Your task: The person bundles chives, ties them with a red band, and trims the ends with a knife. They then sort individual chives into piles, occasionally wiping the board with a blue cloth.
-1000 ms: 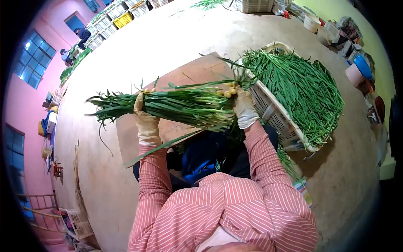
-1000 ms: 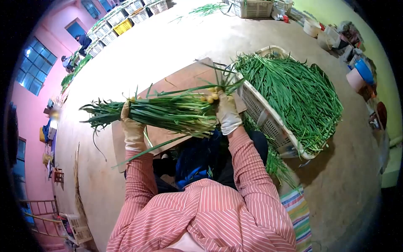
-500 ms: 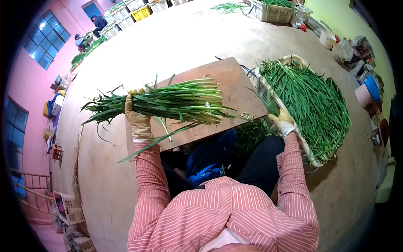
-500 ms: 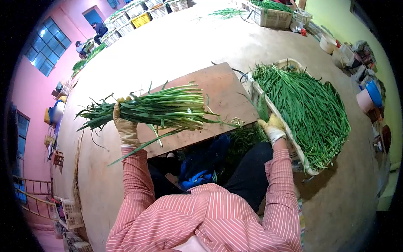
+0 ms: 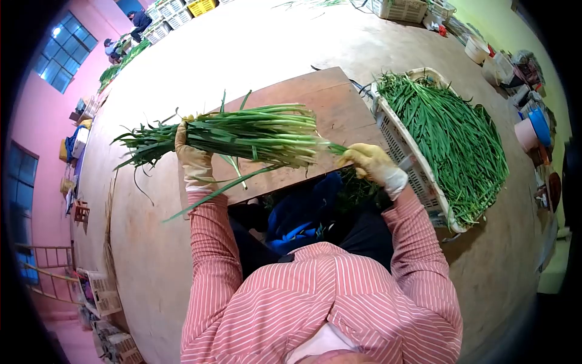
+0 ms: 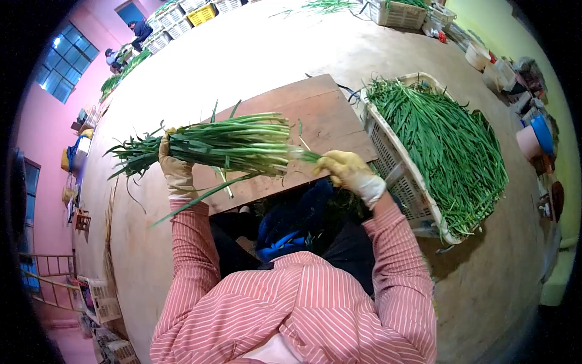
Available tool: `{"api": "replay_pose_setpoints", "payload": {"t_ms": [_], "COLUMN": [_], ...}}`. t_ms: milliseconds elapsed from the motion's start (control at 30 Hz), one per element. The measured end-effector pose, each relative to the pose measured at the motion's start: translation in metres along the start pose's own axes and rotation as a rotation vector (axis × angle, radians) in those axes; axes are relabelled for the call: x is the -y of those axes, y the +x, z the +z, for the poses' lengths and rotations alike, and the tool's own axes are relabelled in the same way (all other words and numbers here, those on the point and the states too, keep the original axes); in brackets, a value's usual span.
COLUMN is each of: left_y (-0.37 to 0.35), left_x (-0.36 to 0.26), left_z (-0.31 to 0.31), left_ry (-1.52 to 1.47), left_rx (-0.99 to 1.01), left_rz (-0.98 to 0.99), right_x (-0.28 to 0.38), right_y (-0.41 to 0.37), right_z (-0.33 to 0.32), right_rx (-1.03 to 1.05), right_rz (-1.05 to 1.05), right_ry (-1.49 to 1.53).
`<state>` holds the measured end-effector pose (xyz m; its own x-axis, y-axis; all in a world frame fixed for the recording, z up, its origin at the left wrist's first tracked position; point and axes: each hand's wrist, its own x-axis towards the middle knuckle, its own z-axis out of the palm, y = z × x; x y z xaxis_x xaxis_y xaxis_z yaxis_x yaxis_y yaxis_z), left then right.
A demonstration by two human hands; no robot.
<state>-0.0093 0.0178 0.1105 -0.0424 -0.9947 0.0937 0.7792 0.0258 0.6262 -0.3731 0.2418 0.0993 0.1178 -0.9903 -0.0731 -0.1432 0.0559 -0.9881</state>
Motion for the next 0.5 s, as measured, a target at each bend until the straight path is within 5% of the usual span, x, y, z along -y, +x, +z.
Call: {"api": "replay_pose_setpoints", "payload": {"t_ms": [67,133,167,233,300,333,400,433,500], "left_y": [0.0,0.009,0.009,0.002,0.003,0.01,0.019,0.023,0.036], "left_x": [-0.01,-0.016,-0.018,-0.017,-0.015,-0.009,0.004,0.014,0.038], "left_z": [-0.006,-0.016,-0.015,0.004,-0.003,-0.002,0.001,-0.005,0.007], "left_ry": [-0.012,-0.018,-0.003,0.115,0.12,0.129,-0.133,-0.105,-0.079], "left_rx": [-0.015,-0.085,-0.068,-0.183,-0.091,0.017,0.117,0.153,0.198], "left_rz": [-0.018,-0.021,-0.014,0.054,0.038,0.02,-0.154,-0.121,-0.105], "right_x": [-0.016,-0.037,-0.047,-0.07,-0.042,-0.009,0.018,0.024,0.026], "right_y": [-0.01,-0.024,-0.022,-0.025,-0.012,-0.007,0.007,0.015,0.029], "right_z": [-0.02,-0.052,-0.057,-0.052,-0.012,0.011,0.056,0.072,0.094], "right_rx": [-0.227,-0.291,-0.277,-0.41,-0.693,-0.598,-0.509,-0.539,-0.541], "right_rz": [0.13,0.441,0.439,0.2,-0.338,-0.449,-0.428,-0.572,-0.525], "right_ry": [-0.003,0.037,0.024,-1.408,-1.162,-1.094,-0.969,-0.928,-0.933]}}
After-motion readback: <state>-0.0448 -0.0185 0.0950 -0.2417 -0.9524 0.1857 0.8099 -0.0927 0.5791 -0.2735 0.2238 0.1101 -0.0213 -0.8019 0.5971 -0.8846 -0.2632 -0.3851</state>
